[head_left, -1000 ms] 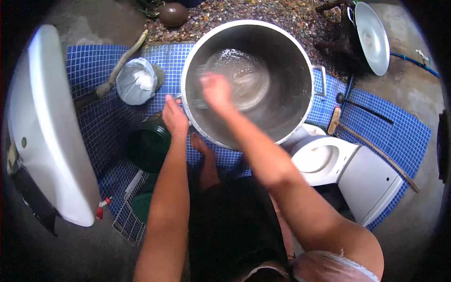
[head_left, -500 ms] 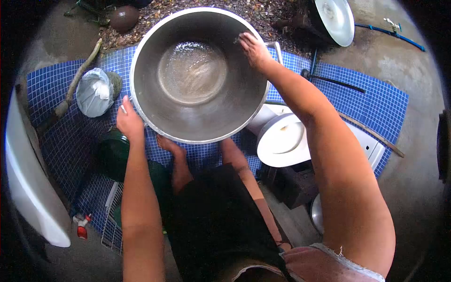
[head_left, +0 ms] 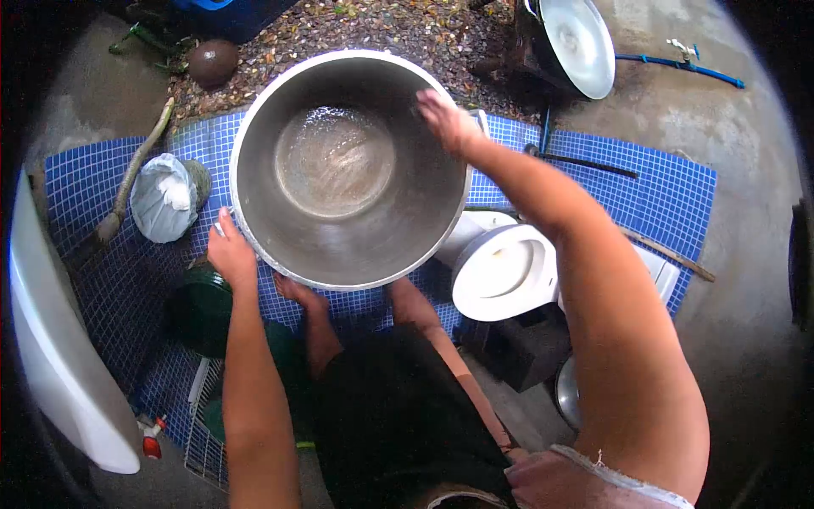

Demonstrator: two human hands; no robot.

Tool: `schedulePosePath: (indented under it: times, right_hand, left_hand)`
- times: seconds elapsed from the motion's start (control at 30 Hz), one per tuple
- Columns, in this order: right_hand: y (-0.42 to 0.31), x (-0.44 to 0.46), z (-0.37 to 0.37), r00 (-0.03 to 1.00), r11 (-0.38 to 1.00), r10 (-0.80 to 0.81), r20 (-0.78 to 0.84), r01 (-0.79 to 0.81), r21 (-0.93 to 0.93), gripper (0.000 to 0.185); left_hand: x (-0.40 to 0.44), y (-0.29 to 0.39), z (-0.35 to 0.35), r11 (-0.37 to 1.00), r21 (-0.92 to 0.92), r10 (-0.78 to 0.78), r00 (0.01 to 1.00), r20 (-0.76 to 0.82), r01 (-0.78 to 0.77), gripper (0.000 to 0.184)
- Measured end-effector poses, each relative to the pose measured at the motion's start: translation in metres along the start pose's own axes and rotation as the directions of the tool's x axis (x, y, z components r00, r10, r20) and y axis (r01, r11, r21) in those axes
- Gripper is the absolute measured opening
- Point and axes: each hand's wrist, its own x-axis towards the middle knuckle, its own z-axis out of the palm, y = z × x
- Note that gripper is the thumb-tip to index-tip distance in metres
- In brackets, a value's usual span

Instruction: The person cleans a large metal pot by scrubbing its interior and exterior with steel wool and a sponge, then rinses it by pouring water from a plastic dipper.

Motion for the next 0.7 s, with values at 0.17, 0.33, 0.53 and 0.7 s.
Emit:
schedulePosePath:
  times: [0.17, 0.33, 0.53, 0.7]
  right_hand:
    - [-0.101, -0.039, -0.011, 0.984, 0.692, 0.005, 0.177, -0.131, 0.71, 0.105]
    - [-0.241, 0.022, -0.245, 0.98, -0.654, -0.195, -0.024, -0.112, 0.748, 0.075]
    - [-0.131, 0.079, -0.346, 0.755, -0.71, 0.607, 0.249, 0.375, 0.596, 0.038]
    - [-0.157, 0.05, -0.337, 0.71, -0.421, 0.704, 0.026, 0.388, 0.82, 0.032]
  left_hand:
    - [0.005, -0.009, -0.002, 0.993, -0.112, 0.043, 0.996, 0.073, -0.034, 0.052]
    - [0.005, 0.001, -0.011, 0.92, -0.312, -0.199, 0.968, 0.152, 0.239, 0.064]
    - [0.009, -0.011, -0.003, 0.931, -0.336, -0.143, 0.989, 0.025, 0.143, 0.057]
    - [0.009, 0.0, -0.008, 0.804, -0.511, -0.262, 0.953, 0.154, 0.304, 0.055]
